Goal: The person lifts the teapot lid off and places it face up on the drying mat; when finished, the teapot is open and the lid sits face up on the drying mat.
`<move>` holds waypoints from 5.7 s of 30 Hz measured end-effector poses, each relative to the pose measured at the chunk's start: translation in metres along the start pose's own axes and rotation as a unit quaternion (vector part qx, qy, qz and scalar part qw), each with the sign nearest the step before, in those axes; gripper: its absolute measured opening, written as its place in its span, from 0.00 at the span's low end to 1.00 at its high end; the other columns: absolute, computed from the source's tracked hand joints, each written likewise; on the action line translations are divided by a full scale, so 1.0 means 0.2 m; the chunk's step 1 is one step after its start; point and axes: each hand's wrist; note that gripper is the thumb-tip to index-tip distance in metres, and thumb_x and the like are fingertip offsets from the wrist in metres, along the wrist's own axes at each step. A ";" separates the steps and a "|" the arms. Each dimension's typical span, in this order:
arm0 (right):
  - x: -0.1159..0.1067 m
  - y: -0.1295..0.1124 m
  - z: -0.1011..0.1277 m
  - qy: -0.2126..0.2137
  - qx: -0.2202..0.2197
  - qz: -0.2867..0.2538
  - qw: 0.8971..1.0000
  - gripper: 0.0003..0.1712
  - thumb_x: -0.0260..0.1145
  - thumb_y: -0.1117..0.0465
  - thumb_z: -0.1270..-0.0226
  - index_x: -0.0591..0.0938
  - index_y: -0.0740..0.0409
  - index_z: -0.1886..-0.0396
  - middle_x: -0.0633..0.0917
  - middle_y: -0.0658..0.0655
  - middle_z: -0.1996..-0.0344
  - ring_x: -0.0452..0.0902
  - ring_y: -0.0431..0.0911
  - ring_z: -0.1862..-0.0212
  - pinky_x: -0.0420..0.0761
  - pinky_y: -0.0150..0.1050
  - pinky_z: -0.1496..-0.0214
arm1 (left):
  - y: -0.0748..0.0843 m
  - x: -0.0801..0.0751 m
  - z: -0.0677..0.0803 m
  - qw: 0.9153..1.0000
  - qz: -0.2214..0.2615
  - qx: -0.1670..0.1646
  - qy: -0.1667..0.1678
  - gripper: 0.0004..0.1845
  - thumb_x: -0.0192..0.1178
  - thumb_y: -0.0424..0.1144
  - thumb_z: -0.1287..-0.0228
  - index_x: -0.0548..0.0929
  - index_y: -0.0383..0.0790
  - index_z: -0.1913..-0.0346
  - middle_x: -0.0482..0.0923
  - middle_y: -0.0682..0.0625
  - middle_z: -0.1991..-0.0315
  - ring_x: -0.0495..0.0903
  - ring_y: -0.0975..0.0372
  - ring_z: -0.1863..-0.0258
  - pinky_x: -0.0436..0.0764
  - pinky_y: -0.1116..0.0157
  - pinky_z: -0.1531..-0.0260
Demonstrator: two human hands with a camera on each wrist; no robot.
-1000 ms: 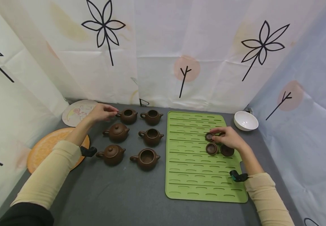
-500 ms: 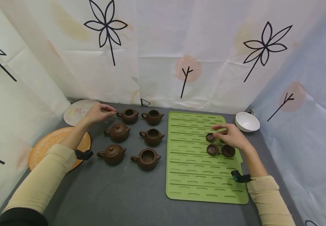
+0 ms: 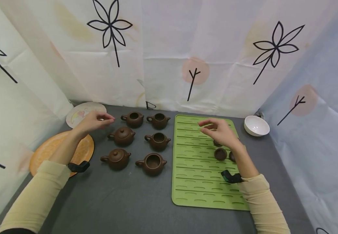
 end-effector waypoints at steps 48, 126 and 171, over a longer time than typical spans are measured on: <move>1.00 -0.63 -0.84 -0.245 -0.001 -0.162 0.956 0.17 0.72 0.65 0.23 0.88 0.65 0.39 0.90 0.64 0.49 0.88 0.47 0.51 0.91 0.54 0.39 | -0.11 0.16 0.24 0.997 0.044 -0.037 0.049 0.16 0.68 0.41 0.23 0.89 0.34 0.42 0.90 0.37 0.47 0.85 0.63 0.66 0.82 0.66 0.66; 0.06 0.08 0.06 -0.051 0.030 -0.272 0.961 0.26 0.50 0.65 0.09 0.67 0.53 0.18 0.71 0.63 0.29 0.91 0.50 0.43 0.91 0.44 0.37 | -0.11 0.19 0.26 0.996 0.048 -0.047 0.051 0.17 0.67 0.44 0.21 0.89 0.38 0.39 0.88 0.37 0.41 0.83 0.58 0.55 0.84 0.65 0.62; 0.18 0.26 0.31 -0.120 0.112 -0.179 0.970 0.40 0.64 0.71 0.20 0.59 0.71 0.15 0.71 0.86 0.30 0.94 0.44 0.49 0.93 0.41 0.44 | -0.10 0.19 0.26 0.996 0.043 -0.046 0.056 0.16 0.66 0.43 0.20 0.89 0.37 0.40 0.89 0.35 0.43 0.86 0.58 0.55 0.85 0.65 0.62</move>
Point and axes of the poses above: each hand's wrist, its own z-axis away from the middle knuckle, its own x-axis out of the palm, y = z × x
